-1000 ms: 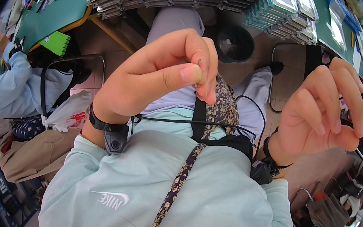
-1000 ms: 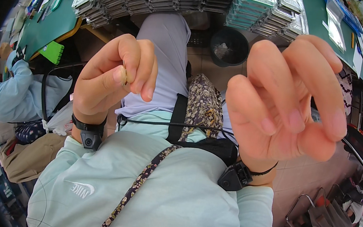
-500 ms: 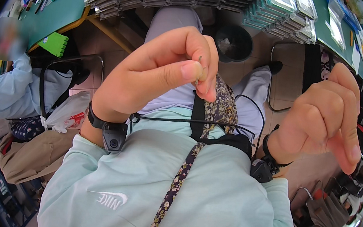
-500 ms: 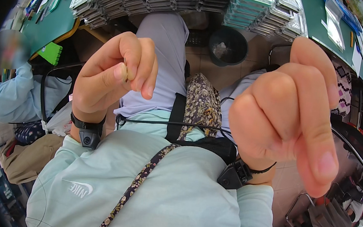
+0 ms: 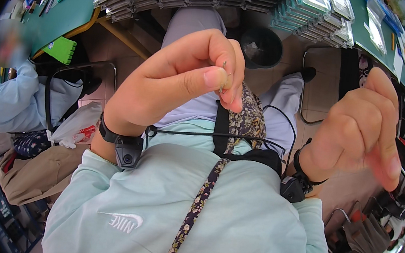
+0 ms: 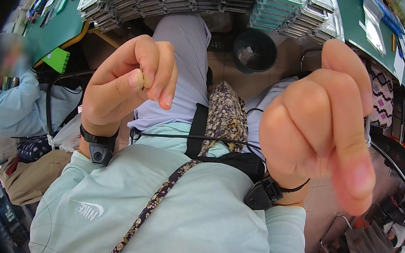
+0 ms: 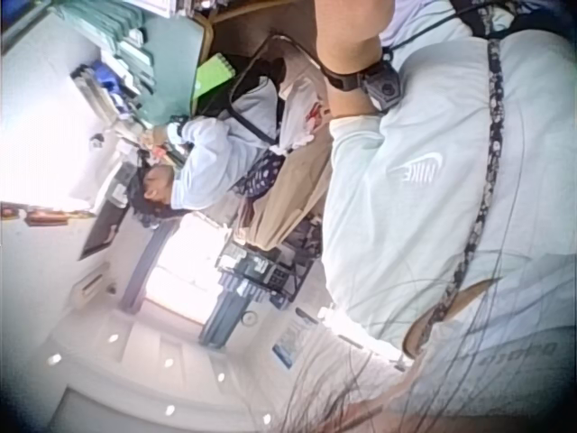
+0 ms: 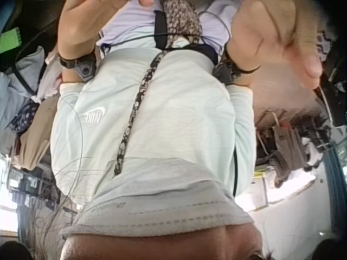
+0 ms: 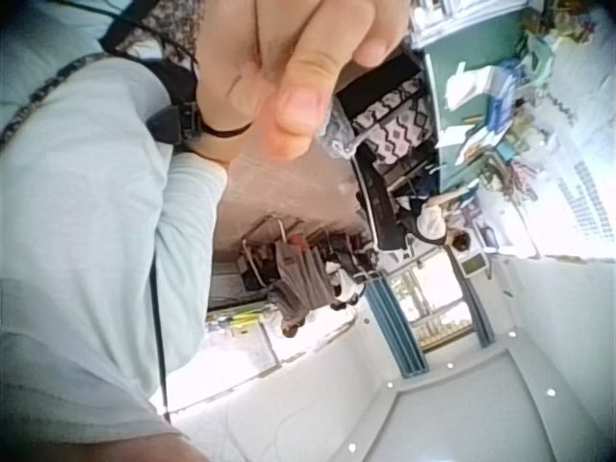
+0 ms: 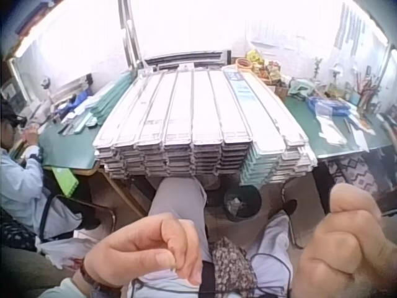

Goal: Assemble and inspect small electronic components at a production workbench.

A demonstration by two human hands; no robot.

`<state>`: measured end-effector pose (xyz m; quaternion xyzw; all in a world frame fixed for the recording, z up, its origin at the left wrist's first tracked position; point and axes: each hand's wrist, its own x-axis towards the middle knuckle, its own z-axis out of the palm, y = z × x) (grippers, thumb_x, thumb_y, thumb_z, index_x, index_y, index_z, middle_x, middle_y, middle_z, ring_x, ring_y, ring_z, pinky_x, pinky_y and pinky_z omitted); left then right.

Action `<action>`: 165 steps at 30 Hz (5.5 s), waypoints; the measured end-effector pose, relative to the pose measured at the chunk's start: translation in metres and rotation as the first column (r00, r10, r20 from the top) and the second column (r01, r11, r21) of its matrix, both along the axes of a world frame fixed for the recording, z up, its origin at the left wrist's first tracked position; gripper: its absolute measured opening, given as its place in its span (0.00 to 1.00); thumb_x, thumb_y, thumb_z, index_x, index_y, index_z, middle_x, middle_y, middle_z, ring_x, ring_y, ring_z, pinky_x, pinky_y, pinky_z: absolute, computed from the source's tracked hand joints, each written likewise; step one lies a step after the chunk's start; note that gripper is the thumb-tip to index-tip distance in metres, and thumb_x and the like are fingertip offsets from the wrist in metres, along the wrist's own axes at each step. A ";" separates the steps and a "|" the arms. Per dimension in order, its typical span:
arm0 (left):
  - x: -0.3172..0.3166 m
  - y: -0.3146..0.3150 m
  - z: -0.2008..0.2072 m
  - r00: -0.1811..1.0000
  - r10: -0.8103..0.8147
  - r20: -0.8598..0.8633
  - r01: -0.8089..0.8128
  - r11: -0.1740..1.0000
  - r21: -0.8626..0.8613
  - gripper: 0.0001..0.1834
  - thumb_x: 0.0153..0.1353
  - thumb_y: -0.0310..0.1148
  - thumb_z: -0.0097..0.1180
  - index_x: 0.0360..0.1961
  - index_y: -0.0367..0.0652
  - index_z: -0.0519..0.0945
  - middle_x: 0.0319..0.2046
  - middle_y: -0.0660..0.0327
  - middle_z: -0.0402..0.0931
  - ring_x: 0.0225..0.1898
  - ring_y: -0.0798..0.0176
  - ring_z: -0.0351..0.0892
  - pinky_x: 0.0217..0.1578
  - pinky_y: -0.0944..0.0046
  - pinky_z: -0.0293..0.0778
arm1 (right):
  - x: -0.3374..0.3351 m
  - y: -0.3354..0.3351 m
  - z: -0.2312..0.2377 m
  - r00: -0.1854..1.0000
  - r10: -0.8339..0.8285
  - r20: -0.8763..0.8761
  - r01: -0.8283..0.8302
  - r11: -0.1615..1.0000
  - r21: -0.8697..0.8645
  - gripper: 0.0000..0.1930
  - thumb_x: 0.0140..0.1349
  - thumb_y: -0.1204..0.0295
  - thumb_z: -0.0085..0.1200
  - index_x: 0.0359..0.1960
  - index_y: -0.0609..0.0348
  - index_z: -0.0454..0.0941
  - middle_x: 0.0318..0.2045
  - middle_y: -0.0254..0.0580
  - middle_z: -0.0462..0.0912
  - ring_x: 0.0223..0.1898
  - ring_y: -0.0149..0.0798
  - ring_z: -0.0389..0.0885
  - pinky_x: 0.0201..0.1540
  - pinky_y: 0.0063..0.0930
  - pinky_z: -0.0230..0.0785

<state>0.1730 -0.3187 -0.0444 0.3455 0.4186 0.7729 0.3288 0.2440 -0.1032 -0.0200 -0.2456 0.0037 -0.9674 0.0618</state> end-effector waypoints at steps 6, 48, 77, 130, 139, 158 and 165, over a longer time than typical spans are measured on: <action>0.004 0.000 0.002 0.999 0.039 0.034 -0.038 0.998 -0.042 0.05 0.61 0.30 0.40 0.31 0.39 0.65 0.27 0.59 0.65 0.30 0.63 0.70 0.33 0.68 0.67 | -0.004 -0.001 -0.003 0.988 -0.152 0.015 0.143 0.954 0.262 0.25 0.40 0.75 0.69 0.35 0.55 0.62 0.20 0.30 0.74 0.25 0.29 0.66 0.30 0.22 0.60; 0.017 0.003 0.006 0.965 -0.171 0.197 0.166 0.985 0.040 0.10 0.64 0.34 0.48 0.35 0.38 0.69 0.33 0.63 0.73 0.34 0.73 0.70 0.36 0.72 0.67 | -0.006 -0.030 -0.010 0.726 -0.191 -0.660 0.664 -0.056 0.746 0.09 0.53 0.74 0.56 0.34 0.54 0.69 0.26 0.36 0.66 0.27 0.30 0.60 0.31 0.21 0.53; 0.014 0.006 0.007 0.979 -0.125 0.162 0.132 0.991 -0.029 0.11 0.63 0.37 0.51 0.32 0.40 0.70 0.26 0.69 0.69 0.30 0.77 0.68 0.30 0.74 0.65 | -0.007 -0.033 -0.011 0.656 -0.240 -0.715 0.710 -0.122 0.693 0.08 0.52 0.74 0.56 0.33 0.56 0.72 0.27 0.36 0.67 0.27 0.30 0.62 0.30 0.22 0.53; 0.019 0.012 -0.005 0.994 -0.077 0.078 0.082 0.995 -0.060 0.10 0.63 0.35 0.42 0.29 0.40 0.65 0.24 0.61 0.65 0.25 0.69 0.68 0.26 0.72 0.67 | 0.029 -0.056 0.029 0.739 -0.083 -0.668 0.517 0.706 0.484 0.06 0.51 0.78 0.48 0.22 0.50 0.72 0.21 0.25 0.74 0.12 0.22 0.60 0.12 0.16 0.38; 0.018 0.008 -0.004 0.994 -0.072 0.083 0.080 0.992 -0.097 0.10 0.63 0.35 0.41 0.29 0.40 0.65 0.24 0.62 0.64 0.25 0.69 0.68 0.26 0.71 0.68 | 0.038 -0.068 0.000 0.708 -0.276 -0.650 0.644 0.630 0.434 0.02 0.52 0.76 0.55 0.25 0.61 0.77 0.24 0.38 0.78 0.12 0.27 0.67 0.10 0.19 0.52; 0.019 0.014 0.002 0.983 -0.112 0.147 0.125 0.989 -0.080 0.09 0.63 0.33 0.42 0.28 0.40 0.65 0.24 0.61 0.65 0.27 0.67 0.68 0.30 0.68 0.67 | 0.020 -0.043 0.021 0.738 0.443 -0.510 -0.012 0.763 0.646 0.08 0.57 0.80 0.42 0.22 0.67 0.72 0.31 0.46 0.81 0.24 0.47 0.77 0.22 0.32 0.70; 0.017 0.013 0.002 0.982 -0.128 0.143 0.143 0.984 -0.105 0.09 0.63 0.33 0.42 0.28 0.40 0.65 0.25 0.61 0.65 0.27 0.67 0.68 0.29 0.68 0.67 | 0.046 -0.057 0.030 0.945 -0.032 -0.325 0.246 0.722 0.646 0.04 0.55 0.79 0.55 0.30 0.68 0.78 0.21 0.40 0.75 0.13 0.31 0.71 0.11 0.18 0.57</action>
